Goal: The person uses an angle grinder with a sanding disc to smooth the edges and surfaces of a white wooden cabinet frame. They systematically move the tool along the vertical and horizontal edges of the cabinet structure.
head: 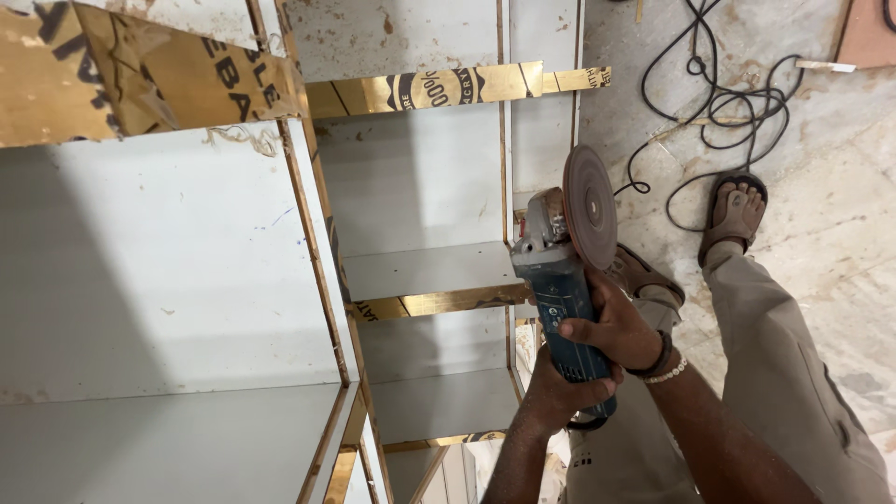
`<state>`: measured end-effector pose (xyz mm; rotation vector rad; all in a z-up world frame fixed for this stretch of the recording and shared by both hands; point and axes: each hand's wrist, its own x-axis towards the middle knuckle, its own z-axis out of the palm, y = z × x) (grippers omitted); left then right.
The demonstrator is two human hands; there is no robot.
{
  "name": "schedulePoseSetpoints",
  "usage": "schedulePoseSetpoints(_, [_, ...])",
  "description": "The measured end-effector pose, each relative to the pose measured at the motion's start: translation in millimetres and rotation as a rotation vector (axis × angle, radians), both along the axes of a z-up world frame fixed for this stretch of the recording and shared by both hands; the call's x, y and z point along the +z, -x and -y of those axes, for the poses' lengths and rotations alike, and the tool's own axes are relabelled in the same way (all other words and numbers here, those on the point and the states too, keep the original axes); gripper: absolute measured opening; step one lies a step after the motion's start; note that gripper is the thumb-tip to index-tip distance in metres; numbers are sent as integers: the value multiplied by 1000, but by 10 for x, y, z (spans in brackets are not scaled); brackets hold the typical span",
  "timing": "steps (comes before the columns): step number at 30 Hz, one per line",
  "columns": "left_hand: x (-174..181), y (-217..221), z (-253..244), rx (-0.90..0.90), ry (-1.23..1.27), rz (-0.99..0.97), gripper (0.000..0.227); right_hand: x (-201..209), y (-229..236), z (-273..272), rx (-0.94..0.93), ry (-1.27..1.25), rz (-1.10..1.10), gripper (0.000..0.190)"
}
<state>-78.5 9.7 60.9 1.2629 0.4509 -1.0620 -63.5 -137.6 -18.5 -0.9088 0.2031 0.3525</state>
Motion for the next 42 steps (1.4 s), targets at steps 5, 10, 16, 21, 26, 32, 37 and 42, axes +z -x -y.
schedulePoseSetpoints(5, [-16, -16, 60, -37, -142, 171, 36, 12, -122, 21, 86, 54, 65, 87])
schedulePoseSetpoints(10, [35, -144, 11, -59, -441, 289, 49, 241, -258, -234, 93, 164, -133, 76])
schedulePoseSetpoints(16, [223, -452, 5, -122, -630, 358, 61, 239, -489, -529, 4, 204, -98, 55])
schedulePoseSetpoints(21, [316, -819, -34, -218, -740, 393, 66, 28, -670, -693, -126, -165, -173, 42])
schedulePoseSetpoints(26, [224, -954, -85, -269, -708, 382, 63, -77, -763, -686, -145, -153, -209, 41])
schedulePoseSetpoints(32, [110, -1045, -171, -257, -638, 360, 66, -111, -859, -720, -94, -3, -216, 38])
schedulePoseSetpoints(37, [94, -1106, -237, -263, -661, 337, 66, -83, -946, -762, -97, -3, -215, 38])
schedulePoseSetpoints(42, [68, -1160, -268, -262, -648, 336, 68, -62, -1003, -761, -97, 12, -200, 39])
